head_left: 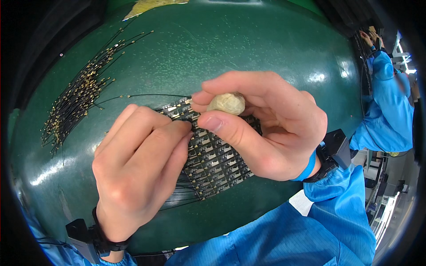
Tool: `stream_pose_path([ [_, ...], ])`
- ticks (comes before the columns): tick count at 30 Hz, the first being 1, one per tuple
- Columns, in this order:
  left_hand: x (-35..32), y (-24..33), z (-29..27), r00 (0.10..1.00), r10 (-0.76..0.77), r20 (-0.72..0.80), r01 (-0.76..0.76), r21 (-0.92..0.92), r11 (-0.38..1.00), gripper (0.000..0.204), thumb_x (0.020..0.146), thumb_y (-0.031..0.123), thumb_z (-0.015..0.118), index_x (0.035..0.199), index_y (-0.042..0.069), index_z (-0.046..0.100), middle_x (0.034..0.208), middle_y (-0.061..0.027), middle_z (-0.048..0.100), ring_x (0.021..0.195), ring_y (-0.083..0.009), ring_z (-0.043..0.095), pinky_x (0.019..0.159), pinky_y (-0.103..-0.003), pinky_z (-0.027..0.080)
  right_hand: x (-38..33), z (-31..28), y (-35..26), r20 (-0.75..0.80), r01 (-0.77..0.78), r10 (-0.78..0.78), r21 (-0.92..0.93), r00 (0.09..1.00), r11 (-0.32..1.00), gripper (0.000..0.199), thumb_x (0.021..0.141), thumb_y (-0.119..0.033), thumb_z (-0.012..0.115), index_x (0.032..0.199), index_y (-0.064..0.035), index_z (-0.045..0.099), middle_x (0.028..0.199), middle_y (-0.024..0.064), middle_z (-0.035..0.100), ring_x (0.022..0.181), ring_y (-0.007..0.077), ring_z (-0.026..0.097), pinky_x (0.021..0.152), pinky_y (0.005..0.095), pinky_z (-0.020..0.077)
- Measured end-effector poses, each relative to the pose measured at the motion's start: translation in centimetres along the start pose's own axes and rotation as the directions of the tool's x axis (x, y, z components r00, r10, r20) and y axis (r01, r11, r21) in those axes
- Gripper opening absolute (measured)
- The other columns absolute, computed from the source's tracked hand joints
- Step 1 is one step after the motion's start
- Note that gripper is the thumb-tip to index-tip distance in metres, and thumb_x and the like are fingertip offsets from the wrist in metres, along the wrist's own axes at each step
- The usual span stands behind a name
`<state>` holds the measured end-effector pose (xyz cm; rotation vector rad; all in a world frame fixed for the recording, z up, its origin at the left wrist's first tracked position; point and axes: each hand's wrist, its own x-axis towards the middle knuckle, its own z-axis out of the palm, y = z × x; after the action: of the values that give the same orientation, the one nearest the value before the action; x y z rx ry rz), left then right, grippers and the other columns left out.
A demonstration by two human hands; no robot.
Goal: Assembling small wires and electrical connectors into a grid panel on a factory assembly line.
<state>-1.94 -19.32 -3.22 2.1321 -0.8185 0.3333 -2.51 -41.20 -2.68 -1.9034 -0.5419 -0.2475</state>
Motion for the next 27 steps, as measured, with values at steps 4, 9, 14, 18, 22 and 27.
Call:
stream_pose_path([
  [4,0.02,-0.04,0.02,1.000,-0.002,0.011,0.002,0.009,1.000,0.024,0.073,-0.015,0.083,0.093,-0.005,0.074,0.087,-0.0128,0.069,0.077,-0.0293,0.066,0.067,-0.037,0.052,0.04,-0.03,0.06,0.004,0.009,-0.009,-0.017,1.000,1.000,0.031,0.093,0.011,0.081,0.122,0.0135,0.069,0.102,0.0235,0.081,0.096,0.0244,0.082,0.088,0.0322,0.0661],
  [9,0.02,0.00,0.00,1.000,0.000,0.014,0.000,0.005,1.000,0.024,0.073,-0.015,0.082,0.093,-0.005,0.073,0.087,-0.0133,0.068,0.077,-0.0294,0.066,0.067,-0.037,0.052,0.03,-0.24,0.12,0.035,0.059,-0.057,-0.071,0.998,0.996,0.030,0.092,0.011,0.082,0.120,0.0133,0.070,0.099,0.0228,0.082,0.093,0.0231,0.082,0.084,0.0308,0.0661],
  [14,-0.27,-0.25,0.20,1.000,0.004,0.006,-0.004,0.004,1.000,0.024,0.073,-0.015,0.082,0.093,-0.005,0.073,0.087,-0.0131,0.068,0.077,-0.0294,0.066,0.067,-0.037,0.052,-0.04,0.19,0.59,0.019,0.107,-0.105,-0.092,0.994,0.990,0.030,0.090,0.013,0.082,0.118,0.0137,0.070,0.099,0.0222,0.082,0.091,0.0225,0.082,0.082,0.0300,0.0656],
  [18,-0.10,0.00,-0.06,1.000,0.008,0.013,-0.008,0.006,1.000,0.024,0.073,-0.015,0.082,0.093,-0.005,0.073,0.087,-0.0129,0.068,0.076,-0.0293,0.065,0.066,-0.037,0.051,-0.11,0.09,0.25,0.005,0.078,-0.078,-0.082,0.997,0.994,0.031,0.090,0.013,0.081,0.119,0.0139,0.070,0.099,0.0223,0.082,0.092,0.0229,0.082,0.083,0.0301,0.0655],
  [22,-0.25,-0.07,-0.03,1.000,0.002,0.010,-0.002,0.009,1.000,0.024,0.074,-0.015,0.082,0.094,-0.004,0.074,0.087,-0.0128,0.068,0.075,-0.0290,0.064,0.066,-0.037,0.050,-0.19,0.30,0.33,-0.007,0.050,-0.050,-0.041,0.999,0.998,0.031,0.091,0.013,0.081,0.120,0.0141,0.069,0.099,0.0228,0.082,0.093,0.0230,0.082,0.084,0.0302,0.0653],
  [27,-0.26,0.00,0.04,1.000,-0.004,0.012,0.004,0.005,1.000,0.024,0.074,-0.015,0.082,0.094,-0.004,0.075,0.087,-0.0127,0.068,0.075,-0.0288,0.064,0.066,-0.037,0.050,-0.30,0.22,0.34,0.003,0.045,-0.044,-0.047,0.999,0.998,0.032,0.092,0.013,0.080,0.122,0.0139,0.069,0.100,0.0229,0.082,0.094,0.0228,0.082,0.085,0.0299,0.0651],
])
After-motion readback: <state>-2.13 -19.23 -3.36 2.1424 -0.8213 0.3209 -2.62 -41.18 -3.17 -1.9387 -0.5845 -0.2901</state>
